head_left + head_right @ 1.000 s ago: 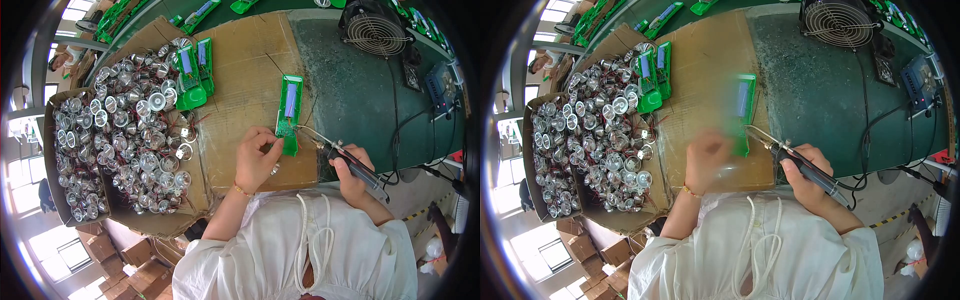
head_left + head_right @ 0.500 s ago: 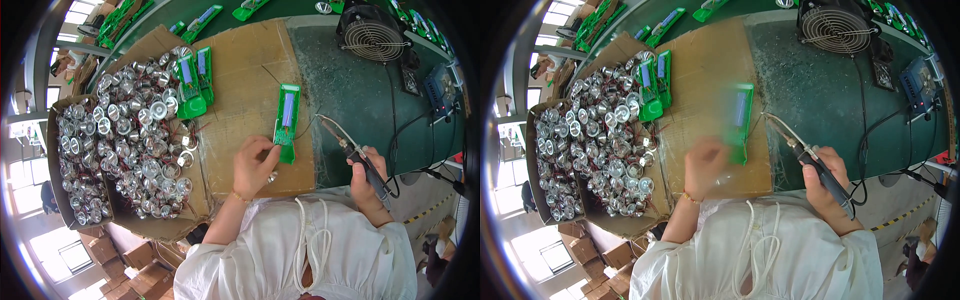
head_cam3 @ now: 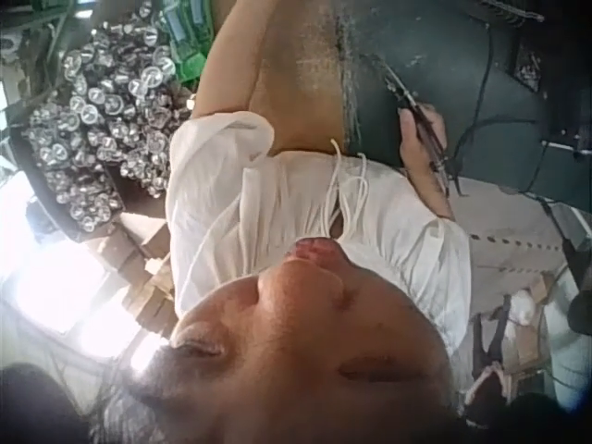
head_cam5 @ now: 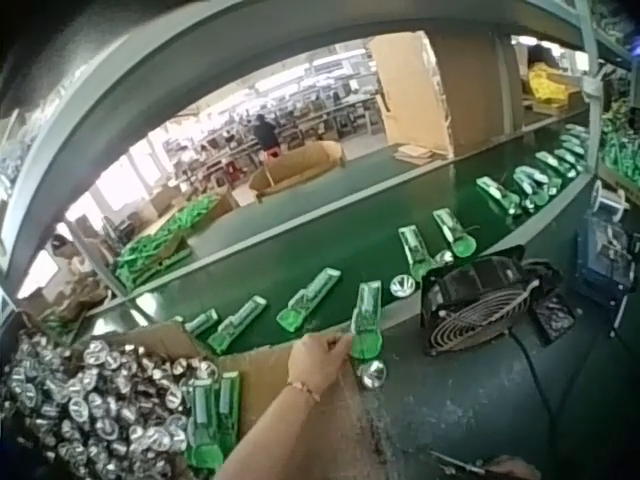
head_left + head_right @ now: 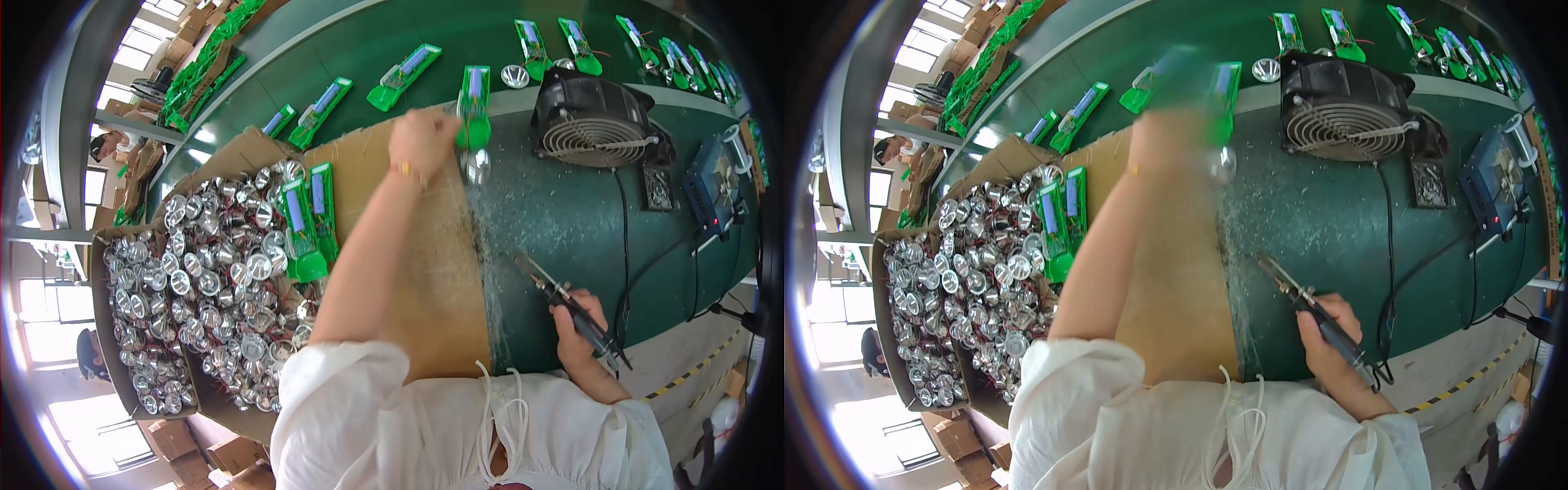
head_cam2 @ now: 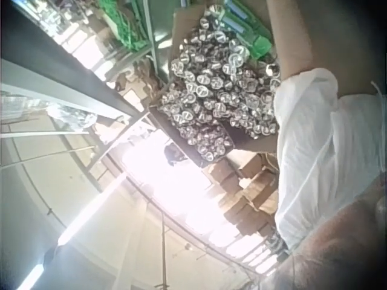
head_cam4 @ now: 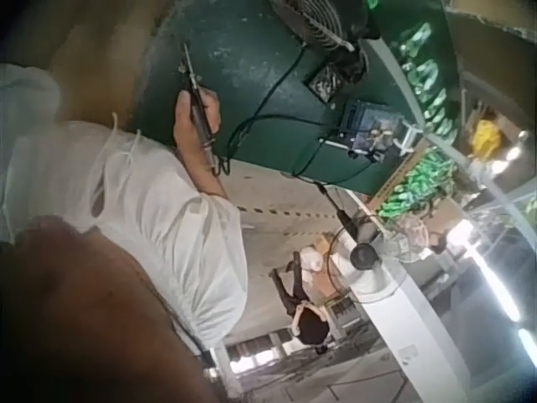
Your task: The person solders electrical wires onto a circuit board with a soldering iron, working within a light housing on an assembly line.
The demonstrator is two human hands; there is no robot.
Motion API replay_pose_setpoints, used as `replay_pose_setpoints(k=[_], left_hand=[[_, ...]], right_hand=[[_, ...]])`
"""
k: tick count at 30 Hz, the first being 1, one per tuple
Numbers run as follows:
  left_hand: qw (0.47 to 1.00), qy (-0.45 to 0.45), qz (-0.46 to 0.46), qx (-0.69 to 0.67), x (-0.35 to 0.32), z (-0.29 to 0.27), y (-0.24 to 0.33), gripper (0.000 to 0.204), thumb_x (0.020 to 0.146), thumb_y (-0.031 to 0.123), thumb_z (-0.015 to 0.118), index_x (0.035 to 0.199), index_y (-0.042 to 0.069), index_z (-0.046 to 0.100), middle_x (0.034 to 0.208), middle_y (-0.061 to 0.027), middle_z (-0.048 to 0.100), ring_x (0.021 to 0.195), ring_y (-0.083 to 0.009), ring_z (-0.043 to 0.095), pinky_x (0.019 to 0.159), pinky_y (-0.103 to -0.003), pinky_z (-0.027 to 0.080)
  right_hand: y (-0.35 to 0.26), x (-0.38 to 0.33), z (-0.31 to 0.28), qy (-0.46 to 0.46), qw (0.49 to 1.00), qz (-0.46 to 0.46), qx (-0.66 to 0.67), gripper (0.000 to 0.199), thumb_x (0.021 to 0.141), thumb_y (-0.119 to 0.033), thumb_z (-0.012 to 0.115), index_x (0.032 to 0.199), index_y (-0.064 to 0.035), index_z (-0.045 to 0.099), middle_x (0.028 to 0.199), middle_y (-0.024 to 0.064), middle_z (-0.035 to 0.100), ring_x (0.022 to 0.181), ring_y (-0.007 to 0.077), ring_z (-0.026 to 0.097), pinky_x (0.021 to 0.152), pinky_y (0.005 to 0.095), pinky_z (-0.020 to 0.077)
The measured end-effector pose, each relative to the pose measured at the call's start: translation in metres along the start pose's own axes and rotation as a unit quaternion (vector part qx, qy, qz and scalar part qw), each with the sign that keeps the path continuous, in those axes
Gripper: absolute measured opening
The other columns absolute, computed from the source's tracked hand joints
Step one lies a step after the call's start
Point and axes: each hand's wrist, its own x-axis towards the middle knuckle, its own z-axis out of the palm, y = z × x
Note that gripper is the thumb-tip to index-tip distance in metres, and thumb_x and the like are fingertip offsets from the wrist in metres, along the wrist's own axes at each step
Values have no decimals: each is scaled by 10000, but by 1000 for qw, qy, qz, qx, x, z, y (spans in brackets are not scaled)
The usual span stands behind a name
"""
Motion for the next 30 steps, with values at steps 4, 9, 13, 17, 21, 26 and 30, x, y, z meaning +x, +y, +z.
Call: replay_pose_setpoints(k=[4,9,13,17,21,26,30], left_hand=[[974,218,19,49,81,-10,-8,429,674,456,703,904,102,627,970,-127,569,935,-307,564,771,-377,476],[978,-148,-63,136,89,-27,-54,493,615,428,696,934,67,595,951,-129,608,961,-264,586,840,-353,469],[979,-102,-24,178,33,-43,-23,295,681,356,601,831,103,634,882,-133,614,848,-291,601,752,-386,485],[987,-63,20,149,-85,-48,5,300,711,386,605,817,106,610,784,-122,583,729,-291,593,652,-410,447],[992,-22,22,124,-193,-54,33,382,702,433,656,833,103,516,762,-99,568,670,-270,572,658,-377,401],[981,84,-156,-77,-258,-70,17,405,684,380,733,883,79,548,764,-70,572,664,-275,582,656,-385,450],[960,148,-64,231,-260,-105,-44,94,728,127,612,798,71,584,824,-72,532,766,-261,526,729,-363,429]], right_hand=[[5,-1,-6,27,999,16,8,173,780,-48,647,892,-14,520,772,118,608,675,194,593,620,295,475],[1,4,-8,-12,1000,5,1,176,771,-35,646,892,-11,521,779,123,608,674,193,592,618,291,475],[0,4,-7,-22,999,15,-19,164,760,-15,638,878,-11,524,790,125,604,662,193,586,610,293,469],[11,-2,-7,33,998,56,-12,148,754,13,614,869,-7,522,821,109,575,726,163,545,661,275,442],[3,3,-4,40,998,46,11,107,799,-8,584,874,16,511,810,100,565,694,144,540,644,255,439],[6,2,1,29,999,16,-3,138,838,-56,560,940,31,529,822,84,563,685,121,554,620,221,447],[5,-3,1,55,998,10,0,148,846,-71,557,951,32,538,826,81,568,683,119,563,610,217,449]])
